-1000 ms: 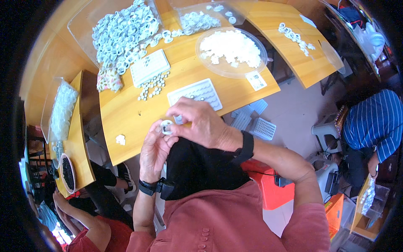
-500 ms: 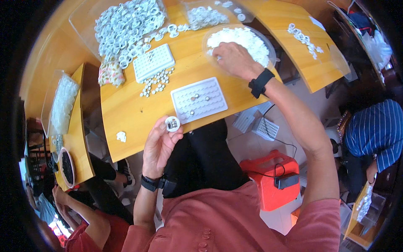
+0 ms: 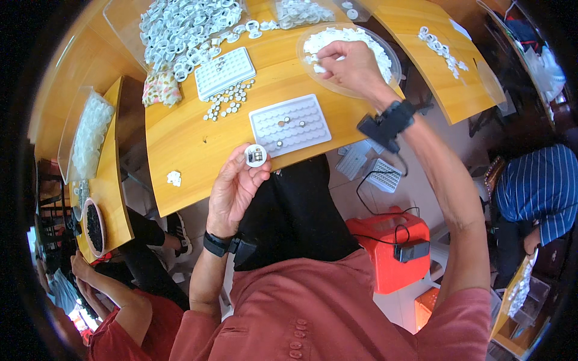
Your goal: Assembling small plastic components by inserting metal inserts into plastic housings.
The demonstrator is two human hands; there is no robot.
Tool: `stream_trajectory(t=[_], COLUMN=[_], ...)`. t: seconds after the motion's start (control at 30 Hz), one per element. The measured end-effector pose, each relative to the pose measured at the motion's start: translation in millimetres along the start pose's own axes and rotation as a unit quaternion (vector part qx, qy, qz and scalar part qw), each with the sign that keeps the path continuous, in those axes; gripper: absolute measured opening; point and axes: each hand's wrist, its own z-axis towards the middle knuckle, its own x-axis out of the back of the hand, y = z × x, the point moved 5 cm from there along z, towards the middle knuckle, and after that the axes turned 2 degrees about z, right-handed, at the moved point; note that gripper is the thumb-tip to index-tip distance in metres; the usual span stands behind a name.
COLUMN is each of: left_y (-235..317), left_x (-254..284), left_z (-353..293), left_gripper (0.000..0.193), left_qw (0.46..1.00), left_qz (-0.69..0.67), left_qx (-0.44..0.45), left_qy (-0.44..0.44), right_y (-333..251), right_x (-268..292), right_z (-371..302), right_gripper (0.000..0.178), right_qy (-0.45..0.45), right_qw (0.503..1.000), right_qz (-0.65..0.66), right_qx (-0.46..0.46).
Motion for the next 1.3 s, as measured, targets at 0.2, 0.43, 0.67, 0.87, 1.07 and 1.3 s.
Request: stream_trajectory(t=[0.2,0.43,0.67,0.87,1.07,1.3], left_y=[-4.7,6.8,6.9,4.9,3.3,5.2], left_x=[-7.0,-5.1,0.5,-1.9,-0.5,2.6], left_z=[-3.5,-9.0,-10.2,-9.4,-7.9,-5.9], left_gripper=[0.028,0.028,0.026,0.026,0.029,0.031], left_qw=[1.0,1.0,1.0,1.0,1.0,1.0], left_qz=[0.017,0.014,0.004,-0.001,-0.007,-0.008], left_qx=[0.004,-0.01,-0.023,-0.011,-0.017,-0.029], left_qy=[0.005,-0.002,0.004,0.002,0.0,-0.01], right_y=[-17.6,-24.1,-20.4,-27.3,-29.1,-39.1], right_x=[-67.2,-97.3,-106.7,-101.2,-102.9,-102.3], right_z=[-72.1,-96.9,-101.0,-94.3,-89.0,-94.4], right_gripper=[0.021,0.02,0.02,0.019,0.013,0.012], right_qy=[-0.19,-0.186,-0.151,-0.176,-0.152,-0.12], right_qw=[0.942,0.941,0.948,0.957,0.953,0.968], right_qz=[0.273,0.28,0.273,0.217,0.244,0.151], right_qx=[-0.041,0.03,0.056,0.079,0.099,0.161])
